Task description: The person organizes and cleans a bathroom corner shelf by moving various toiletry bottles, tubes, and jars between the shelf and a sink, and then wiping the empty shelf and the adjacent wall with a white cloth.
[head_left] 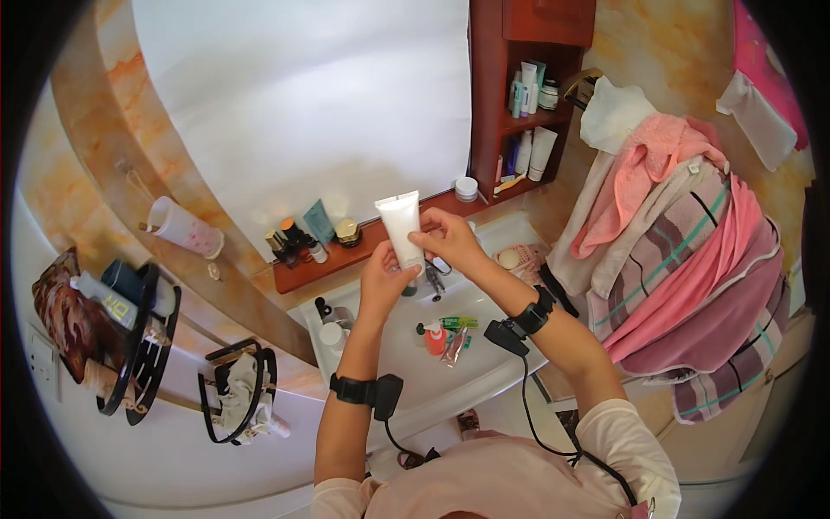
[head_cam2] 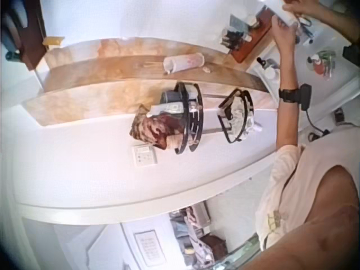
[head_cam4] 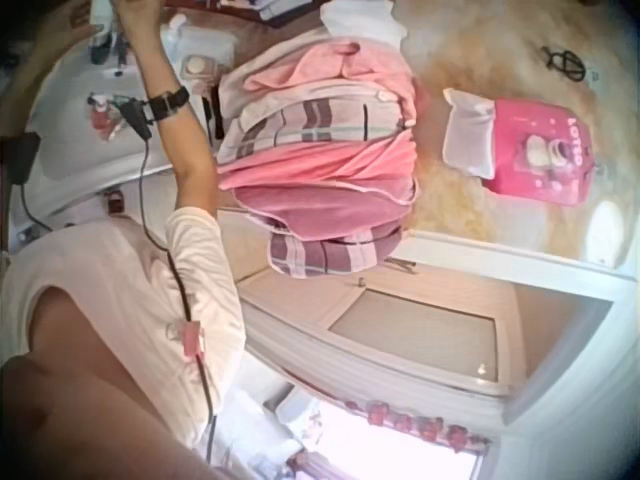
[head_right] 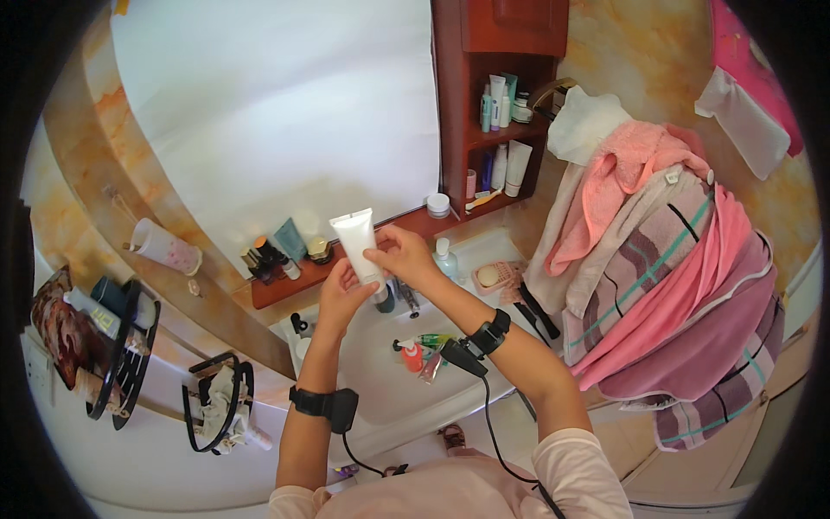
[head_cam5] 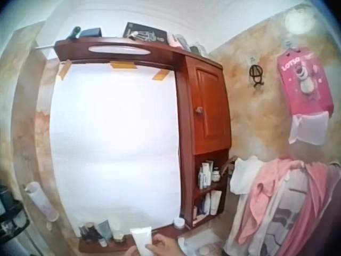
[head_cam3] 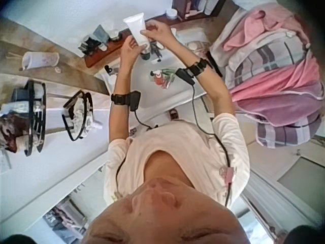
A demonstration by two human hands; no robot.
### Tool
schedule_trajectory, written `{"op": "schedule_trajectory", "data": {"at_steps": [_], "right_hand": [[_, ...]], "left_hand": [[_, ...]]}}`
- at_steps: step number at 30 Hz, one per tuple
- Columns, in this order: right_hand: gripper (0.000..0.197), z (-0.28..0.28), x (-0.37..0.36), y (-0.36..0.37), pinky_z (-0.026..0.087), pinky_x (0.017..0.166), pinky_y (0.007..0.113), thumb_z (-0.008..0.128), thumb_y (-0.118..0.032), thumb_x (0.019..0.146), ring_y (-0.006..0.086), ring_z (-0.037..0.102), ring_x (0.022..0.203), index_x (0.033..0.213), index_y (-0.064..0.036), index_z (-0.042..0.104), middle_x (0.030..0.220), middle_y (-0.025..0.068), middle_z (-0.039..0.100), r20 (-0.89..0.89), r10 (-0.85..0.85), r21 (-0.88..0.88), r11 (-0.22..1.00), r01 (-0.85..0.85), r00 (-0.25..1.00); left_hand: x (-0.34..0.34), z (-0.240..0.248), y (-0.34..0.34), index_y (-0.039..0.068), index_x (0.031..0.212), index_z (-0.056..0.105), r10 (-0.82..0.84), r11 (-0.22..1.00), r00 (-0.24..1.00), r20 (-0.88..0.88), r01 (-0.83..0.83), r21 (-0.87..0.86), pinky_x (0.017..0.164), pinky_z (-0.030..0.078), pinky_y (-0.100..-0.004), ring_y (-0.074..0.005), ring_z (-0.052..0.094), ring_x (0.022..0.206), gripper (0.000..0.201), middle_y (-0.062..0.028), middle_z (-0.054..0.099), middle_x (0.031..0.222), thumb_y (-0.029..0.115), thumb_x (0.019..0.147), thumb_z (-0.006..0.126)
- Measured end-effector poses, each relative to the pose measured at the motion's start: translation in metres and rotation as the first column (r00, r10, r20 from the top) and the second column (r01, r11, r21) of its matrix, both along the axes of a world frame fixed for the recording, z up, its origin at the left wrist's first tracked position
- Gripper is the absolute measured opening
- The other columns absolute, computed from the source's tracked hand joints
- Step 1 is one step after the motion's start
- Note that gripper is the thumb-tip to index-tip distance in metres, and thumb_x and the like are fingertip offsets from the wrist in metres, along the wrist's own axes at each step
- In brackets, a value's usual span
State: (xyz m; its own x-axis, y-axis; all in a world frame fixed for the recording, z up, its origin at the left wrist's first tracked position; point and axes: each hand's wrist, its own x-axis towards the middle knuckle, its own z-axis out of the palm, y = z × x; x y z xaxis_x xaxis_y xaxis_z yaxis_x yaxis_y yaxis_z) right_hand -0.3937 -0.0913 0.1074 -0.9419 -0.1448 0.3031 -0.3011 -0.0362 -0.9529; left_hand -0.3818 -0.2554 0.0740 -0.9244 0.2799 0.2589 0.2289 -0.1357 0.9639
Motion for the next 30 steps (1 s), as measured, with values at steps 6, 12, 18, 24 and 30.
{"op": "schedule_trajectory", "data": {"at_steps": [6, 12, 18, 24, 30], "right_hand": [[0.020, -0.012, -0.020, 0.078, 0.042, 0.053, 0.018, 0.061, -0.016, 0.090, 0.0051, 0.054, 0.058, 0.104, -0.0014, 0.059, 0.090, 0.0041, 0.065, 0.045, -0.216, -0.050, 0.975, 0.218, 0.975], [0.020, -0.039, -0.028, 0.122, 0.038, 0.050, 0.018, 0.062, -0.019, 0.089, 0.0048, 0.054, 0.056, 0.102, -0.0036, 0.060, 0.088, 0.0016, 0.066, 0.135, -0.286, -0.122, 0.945, 0.302, 0.949], [0.020, -0.048, -0.031, 0.143, 0.039, 0.055, 0.018, 0.058, -0.018, 0.093, 0.0050, 0.053, 0.060, 0.106, -0.0036, 0.059, 0.099, 0.0042, 0.067, 0.167, -0.277, -0.073, 0.954, 0.292, 0.946], [0.020, -0.049, -0.039, 0.148, 0.040, 0.056, 0.018, 0.058, -0.018, 0.093, 0.0051, 0.053, 0.061, 0.107, -0.0037, 0.059, 0.098, 0.0040, 0.067, 0.177, -0.236, -0.100, 0.962, 0.256, 0.956], [0.023, -0.049, -0.048, 0.131, 0.042, 0.056, 0.019, 0.059, -0.020, 0.092, 0.0053, 0.054, 0.062, 0.109, -0.0041, 0.059, 0.100, 0.0045, 0.068, 0.204, -0.192, -0.128, 0.967, 0.221, 0.960]], "left_hand": [[-0.071, -0.011, 0.084, -0.001, 0.117, 0.050, 0.116, 0.993, 0.993, -0.025, -0.115, 0.025, 0.087, 0.052, -0.0306, -0.0207, 0.063, 0.102, 0.049, -0.0127, 0.062, 0.111, -0.007, 0.072, 0.070], [-0.130, -0.029, 0.125, -0.002, 0.115, 0.050, 0.260, 0.965, 0.959, -0.117, -0.261, 0.003, 0.088, 0.053, -0.0303, -0.0217, 0.064, 0.102, 0.045, -0.0155, 0.063, 0.109, -0.008, 0.074, 0.069], [-0.156, -0.055, 0.150, -0.002, 0.115, 0.050, 0.330, 0.931, 0.937, -0.116, -0.343, -0.123, 0.088, 0.052, -0.0303, -0.0214, 0.064, 0.101, 0.046, -0.0155, 0.064, 0.108, -0.009, 0.073, 0.068], [-0.170, -0.067, 0.156, -0.002, 0.120, 0.050, 0.343, 0.900, 0.915, -0.214, -0.385, -0.205, 0.086, 0.053, -0.0310, -0.0213, 0.064, 0.101, 0.051, -0.0150, 0.064, 0.110, -0.007, 0.073, 0.069], [-0.172, -0.058, 0.148, 0.001, 0.121, 0.050, 0.325, 0.915, 0.926, -0.192, -0.359, -0.182, 0.082, 0.054, -0.0324, -0.0222, 0.065, 0.097, 0.054, -0.0152, 0.066, 0.105, -0.003, 0.072, 0.072]]}}
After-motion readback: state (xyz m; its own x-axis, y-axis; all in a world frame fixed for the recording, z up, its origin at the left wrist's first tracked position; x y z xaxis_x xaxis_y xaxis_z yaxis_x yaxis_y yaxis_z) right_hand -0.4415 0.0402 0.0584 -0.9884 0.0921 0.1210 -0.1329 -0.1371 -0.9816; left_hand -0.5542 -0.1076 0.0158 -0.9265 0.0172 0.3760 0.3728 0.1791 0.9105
